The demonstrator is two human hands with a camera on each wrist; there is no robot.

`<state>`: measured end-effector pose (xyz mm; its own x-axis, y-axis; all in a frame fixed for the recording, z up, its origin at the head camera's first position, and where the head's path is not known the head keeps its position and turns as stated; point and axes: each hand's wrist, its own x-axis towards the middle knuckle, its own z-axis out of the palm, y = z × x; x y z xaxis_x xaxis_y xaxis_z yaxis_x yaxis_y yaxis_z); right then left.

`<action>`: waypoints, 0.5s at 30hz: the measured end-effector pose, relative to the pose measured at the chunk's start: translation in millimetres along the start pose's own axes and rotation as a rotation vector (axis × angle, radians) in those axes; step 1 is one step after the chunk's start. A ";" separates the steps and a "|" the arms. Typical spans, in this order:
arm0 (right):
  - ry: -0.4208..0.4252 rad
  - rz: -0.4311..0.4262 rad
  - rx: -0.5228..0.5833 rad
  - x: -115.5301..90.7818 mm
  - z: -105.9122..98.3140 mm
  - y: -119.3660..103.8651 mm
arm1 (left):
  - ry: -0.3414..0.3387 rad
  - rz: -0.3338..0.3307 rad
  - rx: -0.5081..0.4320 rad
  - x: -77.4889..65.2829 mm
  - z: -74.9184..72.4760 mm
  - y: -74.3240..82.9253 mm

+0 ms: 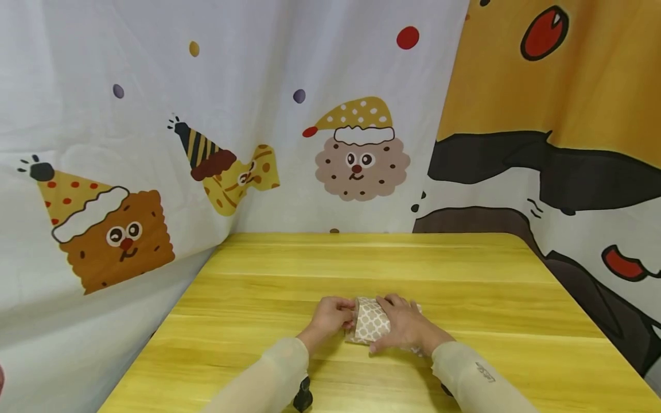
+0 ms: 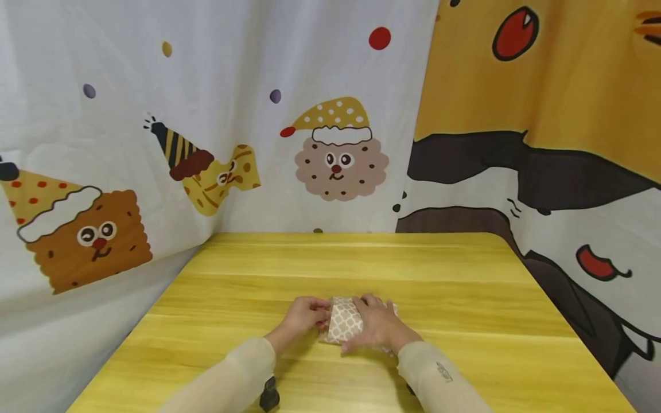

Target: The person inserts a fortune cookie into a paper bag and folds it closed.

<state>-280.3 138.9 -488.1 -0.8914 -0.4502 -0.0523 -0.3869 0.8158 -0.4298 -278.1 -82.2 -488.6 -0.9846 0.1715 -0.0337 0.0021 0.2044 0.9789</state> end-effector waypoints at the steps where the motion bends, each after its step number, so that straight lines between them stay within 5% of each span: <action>1: -0.004 0.002 0.005 -0.4 -0.1 -0.2 | -0.006 -0.002 -0.005 0.2 1.7 0.6; 7: -0.003 0.003 0.001 -1.6 -2.3 -2.3 | 0.017 -0.005 0.004 0.1 4.6 3.4; 13: 0.023 0.008 0.003 1.2 -0.8 -2.3 | -0.074 -0.014 -0.007 -0.2 8.4 7.3; 15: 0.050 0.021 0.014 2.8 -0.6 -1.8 | -0.051 0.001 -0.045 0.0 7.2 9.5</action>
<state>-282.2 136.4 -486.9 -0.9102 -0.4139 -0.0163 -0.3648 0.8195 -0.4420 -276.9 -73.3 -480.7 -0.9744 0.2208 -0.0419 -0.0061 0.1605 0.9870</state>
